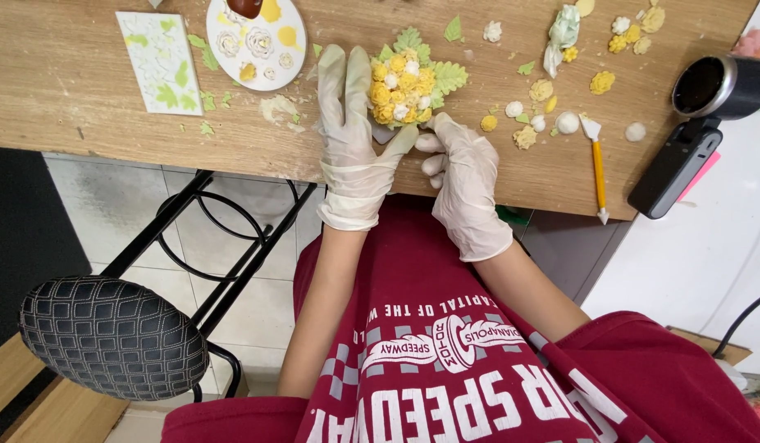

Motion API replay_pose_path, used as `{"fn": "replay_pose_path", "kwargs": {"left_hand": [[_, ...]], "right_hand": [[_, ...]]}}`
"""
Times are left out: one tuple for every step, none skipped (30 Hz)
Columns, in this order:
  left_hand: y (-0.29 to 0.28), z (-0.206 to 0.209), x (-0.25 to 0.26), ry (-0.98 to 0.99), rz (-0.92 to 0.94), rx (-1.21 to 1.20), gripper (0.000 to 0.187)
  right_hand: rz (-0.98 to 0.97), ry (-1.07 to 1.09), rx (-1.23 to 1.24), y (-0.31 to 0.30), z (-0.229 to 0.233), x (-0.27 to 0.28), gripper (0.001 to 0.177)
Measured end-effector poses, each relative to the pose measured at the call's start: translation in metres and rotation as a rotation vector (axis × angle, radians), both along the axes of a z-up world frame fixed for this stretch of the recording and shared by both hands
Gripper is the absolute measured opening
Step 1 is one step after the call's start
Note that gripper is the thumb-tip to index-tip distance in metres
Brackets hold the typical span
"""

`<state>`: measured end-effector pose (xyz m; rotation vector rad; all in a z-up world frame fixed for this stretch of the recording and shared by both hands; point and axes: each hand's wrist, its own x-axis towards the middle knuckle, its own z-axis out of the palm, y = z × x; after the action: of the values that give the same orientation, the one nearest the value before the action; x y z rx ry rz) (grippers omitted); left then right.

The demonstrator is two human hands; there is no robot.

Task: Assembling a floral arrangement using small pre-formed wax flowers and leaves, using melted wax as an adhesive.

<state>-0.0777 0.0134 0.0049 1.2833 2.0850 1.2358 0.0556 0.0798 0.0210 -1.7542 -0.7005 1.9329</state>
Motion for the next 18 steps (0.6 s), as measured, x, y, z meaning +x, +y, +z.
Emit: {"fn": "replay_pose_path", "kwargs": {"left_hand": [[0.0, 0.0, 0.0, 0.01, 0.004, 0.001, 0.106], [0.0, 0.0, 0.0, 0.019, 0.008, 0.003, 0.107], [0.0, 0.0, 0.0, 0.018, 0.007, 0.005, 0.107], [0.001, -0.001, 0.0, 0.016, 0.011, -0.002, 0.109], [0.001, -0.001, 0.001, 0.014, 0.015, -0.008, 0.11], [0.001, -0.001, 0.001, 0.014, 0.014, -0.008, 0.11], [0.002, -0.002, 0.001, 0.015, 0.019, -0.017, 0.112], [0.003, -0.002, 0.001, 0.017, 0.023, -0.027, 0.114], [0.004, -0.002, 0.001, 0.019, 0.022, -0.027, 0.114], [0.006, -0.002, 0.001, 0.033, 0.018, -0.033, 0.115], [0.007, -0.002, 0.002, 0.048, 0.015, -0.038, 0.117], [0.008, -0.002, 0.002, 0.048, 0.015, -0.039, 0.117], [0.009, -0.002, 0.002, 0.048, 0.016, -0.042, 0.118], [0.009, -0.002, 0.003, 0.048, 0.017, -0.046, 0.119], [0.009, -0.002, 0.003, 0.048, 0.017, -0.047, 0.119], [0.01, -0.002, 0.004, 0.053, 0.027, -0.059, 0.117], [0.01, -0.002, 0.005, 0.058, 0.038, -0.071, 0.116], [0.01, -0.003, 0.005, 0.059, 0.037, -0.071, 0.116]], "right_hand": [[-0.003, 0.004, -0.009, 0.0, 0.001, 0.0, 0.028], [-0.007, 0.006, -0.017, 0.001, 0.002, 0.0, 0.029], [-0.008, 0.005, -0.016, 0.001, 0.002, 0.001, 0.029], [-0.007, 0.01, -0.016, 0.001, 0.001, 0.002, 0.03], [-0.005, 0.016, -0.016, 0.001, 0.001, 0.002, 0.031], [-0.006, 0.017, -0.016, 0.001, 0.001, 0.003, 0.031], [0.0, 0.02, -0.01, 0.001, 0.002, 0.003, 0.031], [0.007, 0.025, -0.005, 0.001, 0.002, 0.003, 0.03], [0.006, 0.027, -0.005, 0.001, 0.002, 0.002, 0.03], [0.004, 0.027, -0.002, 0.001, 0.003, 0.002, 0.029], [0.003, 0.028, 0.0, 0.001, 0.004, 0.001, 0.028], [0.002, 0.028, 0.0, 0.001, 0.004, 0.002, 0.028], [0.005, 0.032, 0.011, 0.0, 0.005, 0.002, 0.026], [0.007, 0.035, 0.022, -0.001, 0.005, 0.002, 0.025], [0.007, 0.035, 0.021, -0.001, 0.004, 0.003, 0.025], [0.019, 0.037, 0.039, -0.002, 0.003, 0.004, 0.024], [0.032, 0.038, 0.057, -0.002, 0.002, 0.005, 0.024], [0.031, 0.038, 0.058, -0.002, 0.002, 0.005, 0.024]]}}
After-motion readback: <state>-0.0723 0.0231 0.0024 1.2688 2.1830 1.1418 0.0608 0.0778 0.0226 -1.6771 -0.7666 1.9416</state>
